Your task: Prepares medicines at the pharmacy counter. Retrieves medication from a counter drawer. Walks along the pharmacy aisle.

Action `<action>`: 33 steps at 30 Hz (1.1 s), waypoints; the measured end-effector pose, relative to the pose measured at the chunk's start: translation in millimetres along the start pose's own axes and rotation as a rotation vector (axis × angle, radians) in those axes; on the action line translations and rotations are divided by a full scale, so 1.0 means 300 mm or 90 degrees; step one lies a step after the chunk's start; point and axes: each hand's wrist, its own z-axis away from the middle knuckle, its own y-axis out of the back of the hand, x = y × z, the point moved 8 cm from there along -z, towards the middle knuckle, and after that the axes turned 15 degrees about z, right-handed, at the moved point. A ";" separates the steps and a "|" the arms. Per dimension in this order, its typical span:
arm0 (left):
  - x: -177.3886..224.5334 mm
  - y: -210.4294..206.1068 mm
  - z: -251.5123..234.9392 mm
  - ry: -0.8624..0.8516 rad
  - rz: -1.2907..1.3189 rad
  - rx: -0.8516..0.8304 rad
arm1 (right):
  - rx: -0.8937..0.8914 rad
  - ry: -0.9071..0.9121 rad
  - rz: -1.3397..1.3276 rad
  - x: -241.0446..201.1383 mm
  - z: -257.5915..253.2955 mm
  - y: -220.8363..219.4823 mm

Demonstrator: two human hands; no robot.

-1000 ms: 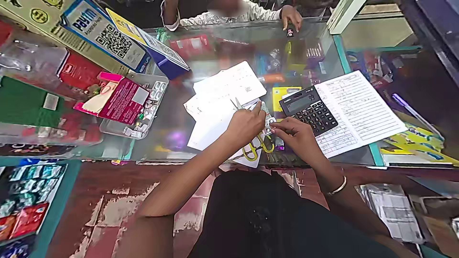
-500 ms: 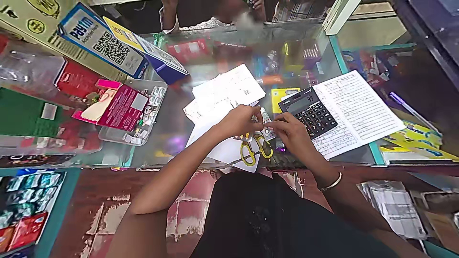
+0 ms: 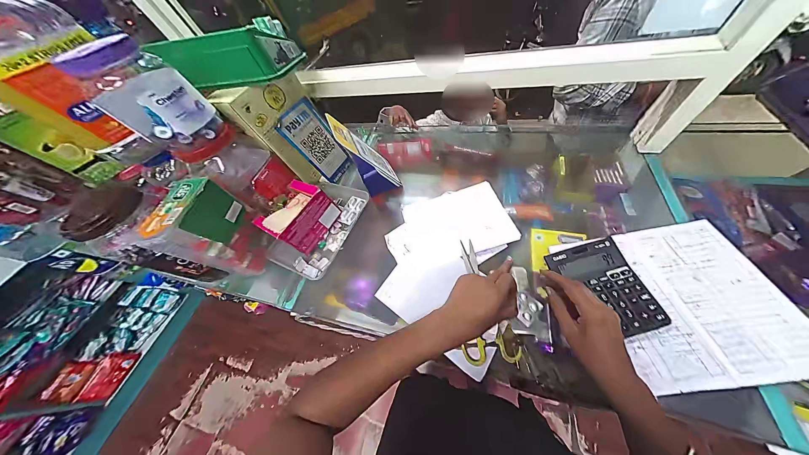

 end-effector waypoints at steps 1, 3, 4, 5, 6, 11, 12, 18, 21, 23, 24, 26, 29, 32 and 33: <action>0.000 -0.001 0.000 0.011 -0.010 0.006 | 0.014 0.035 -0.011 -0.011 0.011 0.017; 0.002 -0.018 0.004 0.024 -0.025 0.009 | -0.004 0.098 -0.036 -0.042 0.054 0.020; 0.006 -0.025 0.005 0.014 -0.040 0.023 | -0.027 0.119 -0.032 -0.057 0.077 0.007; 0.012 -0.025 0.006 -0.023 -0.061 0.062 | -0.040 0.134 -0.019 -0.067 0.093 -0.010; 0.018 -0.021 0.008 -0.058 -0.079 0.095 | -0.041 0.139 -0.008 -0.073 0.102 -0.024; 0.008 -0.010 0.011 -0.045 -0.027 0.073 | -0.045 0.097 0.012 -0.086 0.103 -0.043; 0.006 -0.006 0.010 -0.027 0.000 0.057 | -0.041 0.081 0.016 -0.088 0.099 -0.044; -0.034 -0.001 0.028 0.093 0.163 -0.016 | 0.001 0.017 0.053 -0.090 0.080 -0.048; -0.059 0.009 0.029 0.144 0.260 -0.052 | 0.019 0.012 0.057 -0.095 0.082 -0.051; -0.064 0.013 0.030 0.161 0.296 -0.065 | 0.023 0.021 0.055 -0.097 0.084 -0.051; -0.066 0.011 0.030 0.164 0.307 -0.072 | 0.013 0.029 0.050 -0.097 0.084 -0.050; -0.069 0.005 0.036 0.175 0.319 -0.071 | -0.050 0.050 0.028 -0.102 0.088 -0.047; -0.063 0.005 0.038 0.178 0.321 -0.073 | -0.138 0.060 0.000 -0.104 0.091 -0.041; -0.056 -0.006 0.043 0.188 0.305 -0.093 | -0.099 0.037 0.007 -0.101 0.087 -0.040; -0.054 -0.006 0.043 0.185 0.296 -0.087 | -0.080 0.029 0.012 -0.101 0.080 -0.040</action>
